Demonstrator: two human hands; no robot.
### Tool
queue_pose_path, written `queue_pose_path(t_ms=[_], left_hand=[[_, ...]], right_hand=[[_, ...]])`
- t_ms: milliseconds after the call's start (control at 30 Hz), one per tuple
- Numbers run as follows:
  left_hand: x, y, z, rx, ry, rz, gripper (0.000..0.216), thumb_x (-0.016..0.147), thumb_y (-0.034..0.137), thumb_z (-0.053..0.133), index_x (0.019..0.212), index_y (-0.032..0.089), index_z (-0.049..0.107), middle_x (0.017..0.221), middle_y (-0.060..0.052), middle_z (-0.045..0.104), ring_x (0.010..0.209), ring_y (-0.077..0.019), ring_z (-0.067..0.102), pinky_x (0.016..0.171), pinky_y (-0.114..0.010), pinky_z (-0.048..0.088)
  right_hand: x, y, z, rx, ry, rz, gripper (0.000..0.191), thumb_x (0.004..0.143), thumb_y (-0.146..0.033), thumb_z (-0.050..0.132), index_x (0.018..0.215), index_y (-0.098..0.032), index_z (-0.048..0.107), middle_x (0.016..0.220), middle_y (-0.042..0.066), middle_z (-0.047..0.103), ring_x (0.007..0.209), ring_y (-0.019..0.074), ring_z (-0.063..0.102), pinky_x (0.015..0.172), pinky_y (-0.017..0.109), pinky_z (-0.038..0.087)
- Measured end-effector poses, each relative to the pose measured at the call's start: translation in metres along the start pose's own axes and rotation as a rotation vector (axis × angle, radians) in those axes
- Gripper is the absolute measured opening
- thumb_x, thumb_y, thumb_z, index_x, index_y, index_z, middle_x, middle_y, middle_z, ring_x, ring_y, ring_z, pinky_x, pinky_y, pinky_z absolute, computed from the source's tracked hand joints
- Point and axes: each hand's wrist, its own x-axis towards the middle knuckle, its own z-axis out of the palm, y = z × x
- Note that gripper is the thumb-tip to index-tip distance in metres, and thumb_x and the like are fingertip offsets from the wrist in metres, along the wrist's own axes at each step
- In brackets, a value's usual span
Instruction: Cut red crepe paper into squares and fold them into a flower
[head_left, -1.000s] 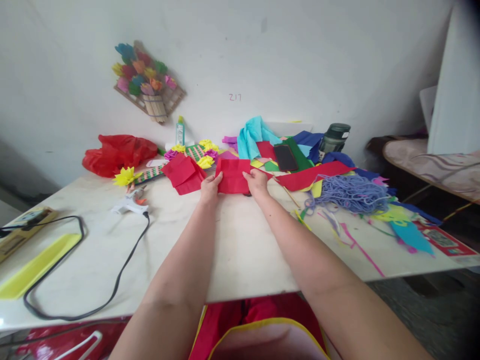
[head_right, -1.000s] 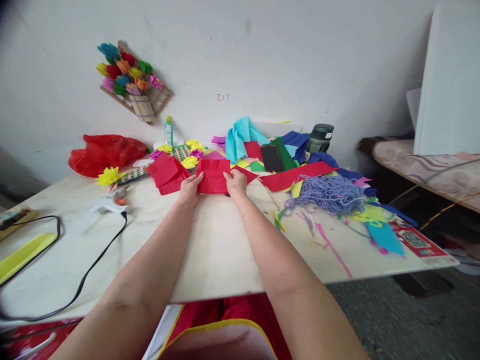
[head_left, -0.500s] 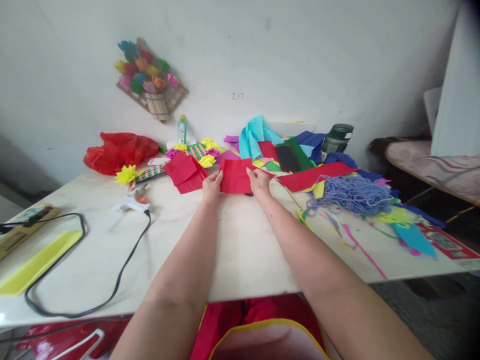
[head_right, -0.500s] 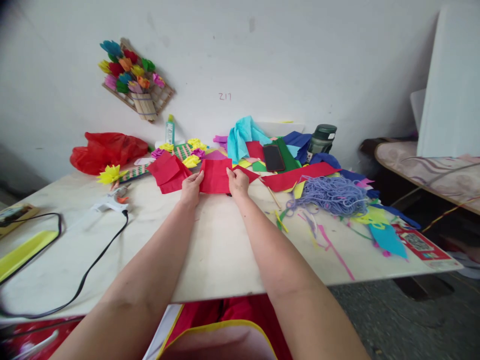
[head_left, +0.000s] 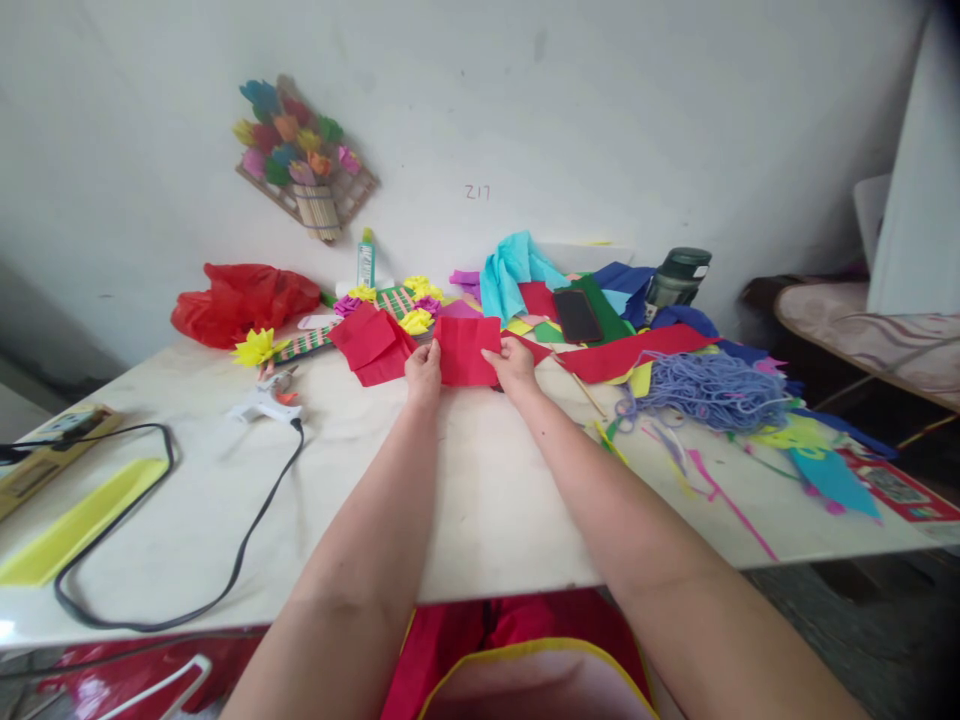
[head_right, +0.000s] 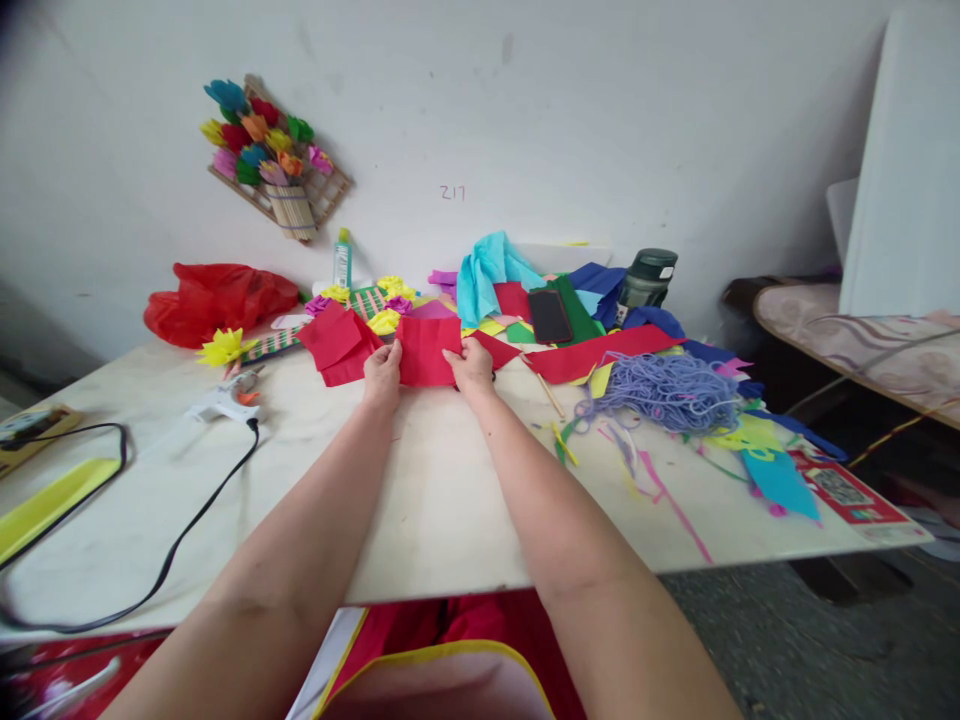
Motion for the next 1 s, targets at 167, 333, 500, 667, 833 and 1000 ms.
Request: queue_pose_path(t_ms=[167, 333, 500, 667, 833, 1000], left_hand=[[-0.004, 0.005, 0.003, -0.157, -0.005, -0.068, 0.026, 0.065, 0.041, 0.068, 0.065, 0.016, 0.058, 0.059, 0.000, 0.060, 0.058, -0.0127, 0.057, 0.058, -0.023, 0.044], [-0.011, 0.016, 0.005, -0.356, -0.008, -0.168, 0.029, 0.059, 0.038, 0.073, 0.070, 0.016, 0.058, 0.063, -0.001, 0.064, 0.063, -0.0152, 0.062, 0.064, -0.028, 0.049], [-0.015, 0.020, 0.003, -0.364, -0.130, -0.180, 0.036, 0.052, 0.034, 0.079, 0.076, 0.013, 0.063, 0.068, -0.005, 0.067, 0.069, -0.0193, 0.065, 0.071, -0.033, 0.051], [-0.011, 0.015, 0.002, -0.233, -0.088, -0.106, 0.031, 0.056, 0.038, 0.075, 0.071, 0.014, 0.060, 0.060, -0.002, 0.064, 0.059, -0.0157, 0.063, 0.060, -0.027, 0.050], [-0.004, 0.011, 0.001, -0.047, -0.011, -0.045, 0.027, 0.061, 0.039, 0.071, 0.066, 0.016, 0.057, 0.053, 0.002, 0.059, 0.052, -0.0123, 0.057, 0.048, -0.021, 0.043], [-0.005, 0.012, 0.001, -0.072, -0.013, -0.011, 0.028, 0.061, 0.039, 0.070, 0.066, 0.016, 0.057, 0.057, 0.001, 0.060, 0.054, -0.0112, 0.056, 0.051, -0.020, 0.043]], right_hand=[[0.000, 0.001, 0.000, -0.062, 0.070, -0.004, 0.012, 0.066, -0.030, 0.059, 0.068, -0.019, 0.056, 0.061, 0.002, 0.059, 0.064, 0.0184, 0.056, 0.065, 0.031, 0.045], [-0.001, 0.000, -0.002, -0.033, 0.078, -0.005, 0.013, 0.068, -0.031, 0.058, 0.067, -0.018, 0.059, 0.067, 0.004, 0.062, 0.069, 0.0198, 0.059, 0.071, 0.034, 0.046], [0.000, -0.001, -0.002, -0.027, 0.054, 0.011, 0.012, 0.066, -0.029, 0.060, 0.067, -0.017, 0.061, 0.067, 0.004, 0.063, 0.070, 0.0202, 0.060, 0.072, 0.035, 0.046], [-0.001, -0.002, -0.002, -0.036, 0.052, -0.011, 0.011, 0.067, -0.028, 0.059, 0.067, -0.017, 0.061, 0.066, 0.004, 0.063, 0.069, 0.0202, 0.060, 0.071, 0.035, 0.047], [-0.002, -0.006, -0.001, -0.015, 0.063, -0.007, 0.012, 0.068, -0.028, 0.059, 0.067, -0.017, 0.061, 0.067, 0.005, 0.063, 0.070, 0.0203, 0.060, 0.072, 0.035, 0.047], [-0.002, -0.008, -0.004, 0.003, 0.057, -0.022, 0.020, 0.070, -0.027, 0.056, 0.085, -0.015, 0.063, 0.070, 0.005, 0.065, 0.071, 0.0194, 0.061, 0.072, 0.033, 0.046]])
